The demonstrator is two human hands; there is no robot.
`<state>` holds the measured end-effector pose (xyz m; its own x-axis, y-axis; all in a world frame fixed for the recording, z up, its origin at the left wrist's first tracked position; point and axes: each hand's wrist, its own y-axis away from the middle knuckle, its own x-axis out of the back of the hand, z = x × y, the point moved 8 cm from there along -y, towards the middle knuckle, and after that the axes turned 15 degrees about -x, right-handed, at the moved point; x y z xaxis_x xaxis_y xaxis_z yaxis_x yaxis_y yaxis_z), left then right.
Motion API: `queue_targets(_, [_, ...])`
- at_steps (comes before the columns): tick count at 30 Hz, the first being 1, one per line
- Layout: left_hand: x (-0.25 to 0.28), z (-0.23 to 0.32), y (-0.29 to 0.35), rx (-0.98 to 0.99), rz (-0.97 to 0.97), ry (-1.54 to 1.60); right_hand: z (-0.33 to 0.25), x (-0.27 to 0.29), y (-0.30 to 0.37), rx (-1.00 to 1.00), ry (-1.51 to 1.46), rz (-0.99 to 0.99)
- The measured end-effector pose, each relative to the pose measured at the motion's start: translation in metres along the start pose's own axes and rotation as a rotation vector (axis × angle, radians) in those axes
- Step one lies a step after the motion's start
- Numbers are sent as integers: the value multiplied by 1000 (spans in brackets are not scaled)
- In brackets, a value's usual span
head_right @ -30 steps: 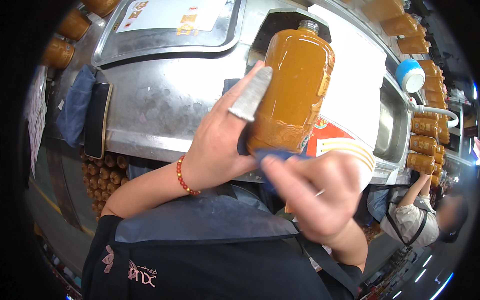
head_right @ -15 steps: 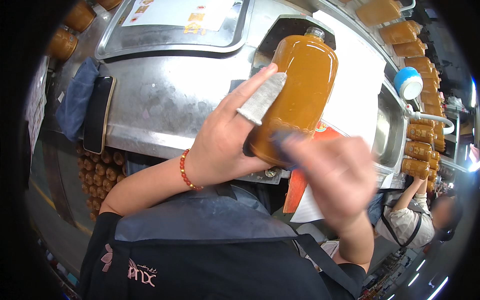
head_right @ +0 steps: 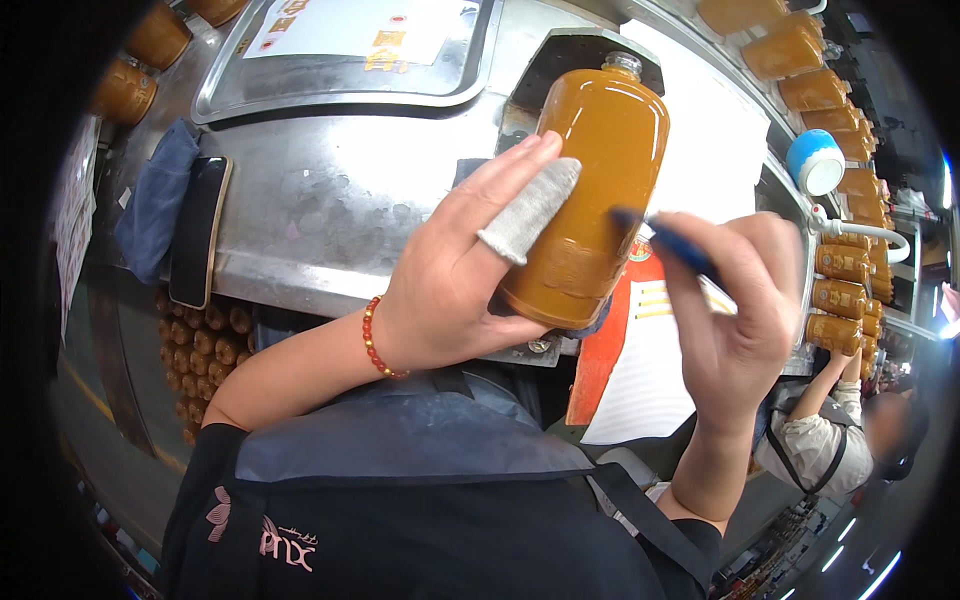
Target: The person applies a sticker to a brown bottle, smooths it with a blue card, and wipes the surface with a cloth. The person repeats this process on multiple bottles at a workstation.
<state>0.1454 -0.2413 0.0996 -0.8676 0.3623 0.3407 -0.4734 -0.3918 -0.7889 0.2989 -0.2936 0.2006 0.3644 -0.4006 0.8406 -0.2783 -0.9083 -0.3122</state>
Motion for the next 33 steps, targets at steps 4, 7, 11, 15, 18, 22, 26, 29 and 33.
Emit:
queue_targets(4, [-2, -2, 1, -56, -24, -28, -47, -23, 33, 355, 101, -229])
queue_targets(7, [2, -5, 0, 5, -53, 50, -8, -14, -7, 85, -56, -273])
queue_targets(11, [1, -21, 15, 150, -135, 213, -2, 3, -7, 245, 172, 53])
queue_targets(15, [-8, -23, 22, 171, -195, 191, -34, -19, 70, 456, 10, -271])
queue_targets(18, [-9, -12, 8, 99, -170, 110, -3, -17, 71, 129, -225, -365])
queue_targets(22, [-20, 8, -11, -9, -168, 1, 32, -8, 56, -257, -374, -133])
queue_targets(26, [-19, 4, -15, -8, -204, -59, 78, -26, 44, -607, -477, -127])
queue_targets(29, [-16, 0, -18, 54, -297, -84, 77, -10, 25, -364, -354, 13])
queue_targets(33, [-13, -5, -13, 33, -211, -94, 23, -21, 16, -105, -382, -229])
